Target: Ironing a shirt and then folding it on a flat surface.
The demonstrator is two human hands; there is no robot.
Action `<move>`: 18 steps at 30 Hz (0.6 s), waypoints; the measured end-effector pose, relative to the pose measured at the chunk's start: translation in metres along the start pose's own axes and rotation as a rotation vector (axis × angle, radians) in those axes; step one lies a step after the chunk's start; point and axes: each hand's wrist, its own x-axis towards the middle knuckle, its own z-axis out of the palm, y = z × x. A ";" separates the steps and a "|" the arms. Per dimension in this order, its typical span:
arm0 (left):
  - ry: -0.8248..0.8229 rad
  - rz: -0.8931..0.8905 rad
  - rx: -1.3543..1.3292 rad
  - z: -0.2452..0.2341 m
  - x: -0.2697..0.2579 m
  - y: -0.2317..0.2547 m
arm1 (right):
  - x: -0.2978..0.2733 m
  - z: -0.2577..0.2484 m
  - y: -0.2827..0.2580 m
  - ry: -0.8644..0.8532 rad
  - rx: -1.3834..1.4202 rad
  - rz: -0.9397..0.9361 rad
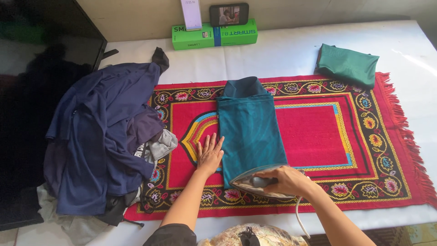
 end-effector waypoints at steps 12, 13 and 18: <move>0.212 0.079 -0.164 0.012 0.027 0.058 | 0.013 -0.021 0.035 0.304 0.647 0.425; 0.213 0.081 -0.164 0.014 0.026 0.063 | 0.019 -0.021 0.034 0.306 0.647 0.425; 0.068 0.119 -0.122 0.048 0.029 0.061 | 0.045 -0.022 0.032 0.487 0.979 0.322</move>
